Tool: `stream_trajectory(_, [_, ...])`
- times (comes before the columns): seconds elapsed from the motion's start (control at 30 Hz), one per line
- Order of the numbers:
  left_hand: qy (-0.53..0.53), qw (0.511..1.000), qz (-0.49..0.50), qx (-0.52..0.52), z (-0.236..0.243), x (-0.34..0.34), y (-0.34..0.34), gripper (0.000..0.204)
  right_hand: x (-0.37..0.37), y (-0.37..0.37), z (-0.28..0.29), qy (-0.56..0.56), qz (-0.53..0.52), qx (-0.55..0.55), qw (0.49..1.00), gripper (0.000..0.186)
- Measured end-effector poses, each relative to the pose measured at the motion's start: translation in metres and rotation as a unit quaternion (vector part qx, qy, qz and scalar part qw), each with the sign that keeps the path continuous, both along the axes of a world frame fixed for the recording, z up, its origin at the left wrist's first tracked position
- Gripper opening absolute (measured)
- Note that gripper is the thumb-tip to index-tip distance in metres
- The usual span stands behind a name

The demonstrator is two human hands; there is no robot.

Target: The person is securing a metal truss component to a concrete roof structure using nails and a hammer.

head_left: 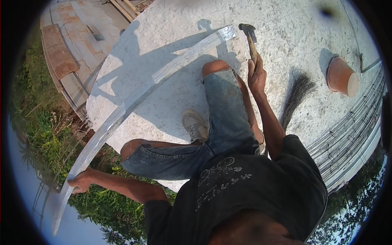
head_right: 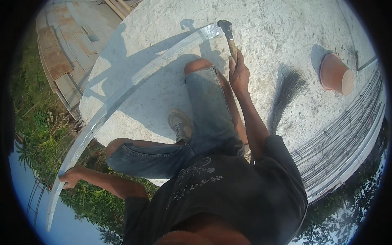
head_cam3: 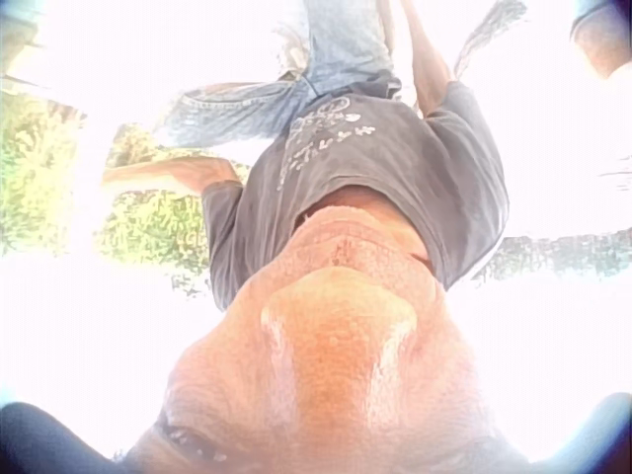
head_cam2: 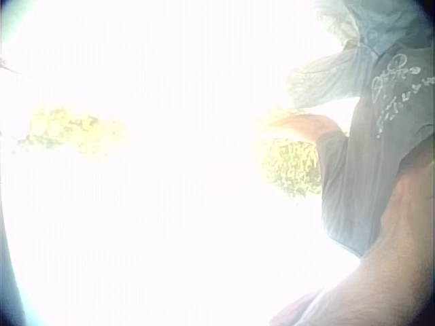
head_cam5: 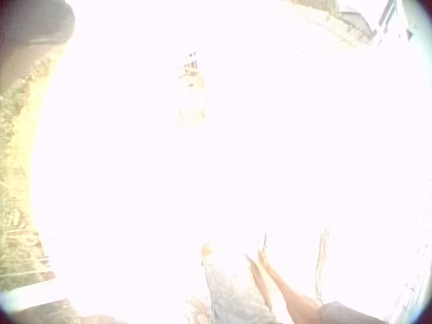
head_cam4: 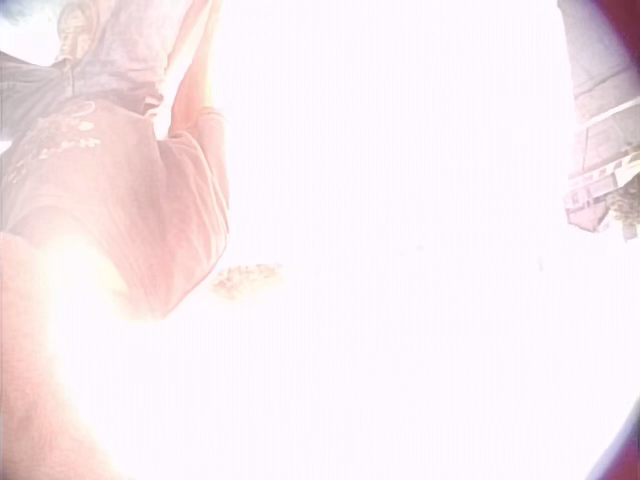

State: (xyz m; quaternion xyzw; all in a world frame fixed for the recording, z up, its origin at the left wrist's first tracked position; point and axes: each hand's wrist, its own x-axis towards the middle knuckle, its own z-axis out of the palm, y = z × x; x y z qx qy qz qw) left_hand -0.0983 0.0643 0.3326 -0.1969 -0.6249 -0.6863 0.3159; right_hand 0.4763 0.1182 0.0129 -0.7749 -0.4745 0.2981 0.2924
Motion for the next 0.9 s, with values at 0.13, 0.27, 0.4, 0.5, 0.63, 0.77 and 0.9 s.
stream_trajectory(0.13, [-0.016, 0.998, -0.051, -0.027, -0.012, 0.0, 0.007, 0.077, 0.029, -0.017, -0.062, -0.063, 0.067, -0.083, 0.992, 0.045])
stream_trajectory(0.27, [-0.006, 1.0, 0.026, 0.009, -0.004, 0.007, 0.008, 0.086, 0.021, 0.008, -0.017, -0.011, 0.07, -0.045, 0.996, 0.042])
stream_trajectory(0.4, [0.001, 1.0, -0.002, -0.002, 0.003, 0.002, -0.005, 0.089, -0.002, 0.027, 0.023, 0.019, -0.005, 0.015, 1.0, 0.038])
stream_trajectory(0.5, [-0.005, 1.0, 0.001, -0.002, -0.004, 0.021, 0.015, 0.089, 0.016, 0.025, -0.056, -0.06, 0.048, -0.064, 0.995, 0.041])
stream_trajectory(0.63, [0.031, 0.999, -0.006, -0.018, 0.004, -0.015, -0.008, 0.092, -0.001, 0.026, -0.025, -0.001, 0.035, -0.043, 0.998, 0.042])
stream_trajectory(0.77, [0.024, 1.0, 0.002, 0.004, -0.001, 0.009, 0.01, 0.093, 0.011, 0.014, -0.032, -0.02, 0.006, -0.074, 0.997, 0.043])
stream_trajectory(0.9, [-0.014, 1.0, -0.013, -0.001, -0.001, 0.055, 0.025, 0.094, 0.029, 0.018, -0.03, -0.021, 0.052, -0.039, 0.998, 0.04])
